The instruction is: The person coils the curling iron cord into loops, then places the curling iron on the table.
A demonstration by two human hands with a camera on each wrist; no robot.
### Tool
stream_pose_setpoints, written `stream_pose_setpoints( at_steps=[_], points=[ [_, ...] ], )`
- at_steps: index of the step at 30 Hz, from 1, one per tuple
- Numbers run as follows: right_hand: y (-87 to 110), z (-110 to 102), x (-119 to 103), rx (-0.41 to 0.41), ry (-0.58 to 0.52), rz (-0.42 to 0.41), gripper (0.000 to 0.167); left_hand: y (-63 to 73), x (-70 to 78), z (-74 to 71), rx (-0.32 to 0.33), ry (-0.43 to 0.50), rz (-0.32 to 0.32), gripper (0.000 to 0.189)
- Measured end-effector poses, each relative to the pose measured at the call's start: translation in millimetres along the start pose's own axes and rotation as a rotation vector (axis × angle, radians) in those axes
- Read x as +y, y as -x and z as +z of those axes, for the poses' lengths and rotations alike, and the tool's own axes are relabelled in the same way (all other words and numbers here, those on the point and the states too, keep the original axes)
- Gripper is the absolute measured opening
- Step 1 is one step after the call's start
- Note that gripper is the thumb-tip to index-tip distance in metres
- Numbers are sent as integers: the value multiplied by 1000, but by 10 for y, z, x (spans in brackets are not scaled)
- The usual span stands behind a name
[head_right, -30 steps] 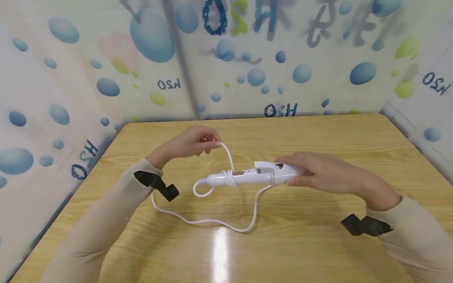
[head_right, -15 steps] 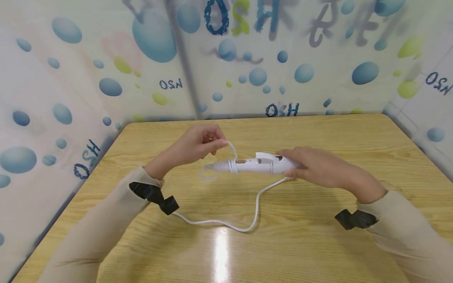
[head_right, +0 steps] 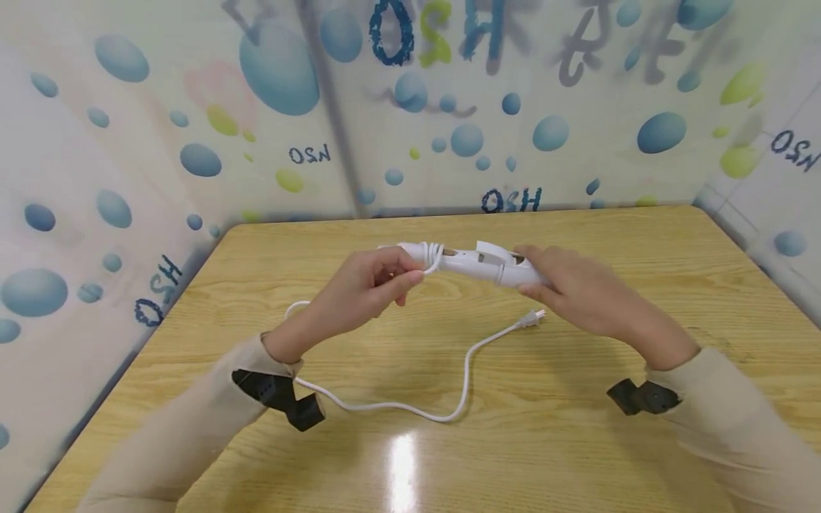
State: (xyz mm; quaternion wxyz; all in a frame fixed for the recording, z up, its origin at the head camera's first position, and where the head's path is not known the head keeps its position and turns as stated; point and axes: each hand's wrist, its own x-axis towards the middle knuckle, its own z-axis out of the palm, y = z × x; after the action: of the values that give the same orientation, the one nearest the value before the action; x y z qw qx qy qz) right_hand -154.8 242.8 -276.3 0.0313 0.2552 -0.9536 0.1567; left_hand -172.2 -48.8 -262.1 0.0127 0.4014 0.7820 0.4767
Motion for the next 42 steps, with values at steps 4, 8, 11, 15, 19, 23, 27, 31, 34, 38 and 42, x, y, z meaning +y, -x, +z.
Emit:
stream_pose_setpoints(
  at_steps=[4, 8, 11, 15, 19, 23, 27, 31, 34, 38, 42],
  points=[
    [7, -42, 14, 55, -7, 17, 50, 68, -26, 57, -6, 43, -33, 16],
    [26, -89, 16, 100, -10, 12, 49, 148, -87, 99, -6, 81, -77, 23],
    [42, -123, 16, 142, 7, 2, 48, 183, -146, 128, 4, 114, -73, 27],
    [57, -158, 4, 180, -1, -4, 47, 182, -228, 172, 10, 152, -43, 32],
    [79, -181, -28, 199, -27, -9, 47, 144, -316, 213, 2, 190, -38, 34],
    [100, -192, -75, 200, -34, -33, 49, 80, -436, 222, -8, 250, -82, 32],
    [116, -190, -116, 187, -38, -58, 51, 9, -572, 177, -36, 287, -167, 29],
    [141, -186, -131, 167, -35, -96, 53, -63, -685, 111, -52, 260, -235, 22],
    [159, -184, -137, 148, -19, -136, 52, -103, -744, 61, -45, 232, -237, 18],
    [171, -179, -163, 135, 4, -181, 52, -123, -826, -29, -73, 234, -154, 16],
    [171, -164, -184, 129, 49, -213, 52, -150, -998, -191, -244, 238, 46, 15]
  ],
)
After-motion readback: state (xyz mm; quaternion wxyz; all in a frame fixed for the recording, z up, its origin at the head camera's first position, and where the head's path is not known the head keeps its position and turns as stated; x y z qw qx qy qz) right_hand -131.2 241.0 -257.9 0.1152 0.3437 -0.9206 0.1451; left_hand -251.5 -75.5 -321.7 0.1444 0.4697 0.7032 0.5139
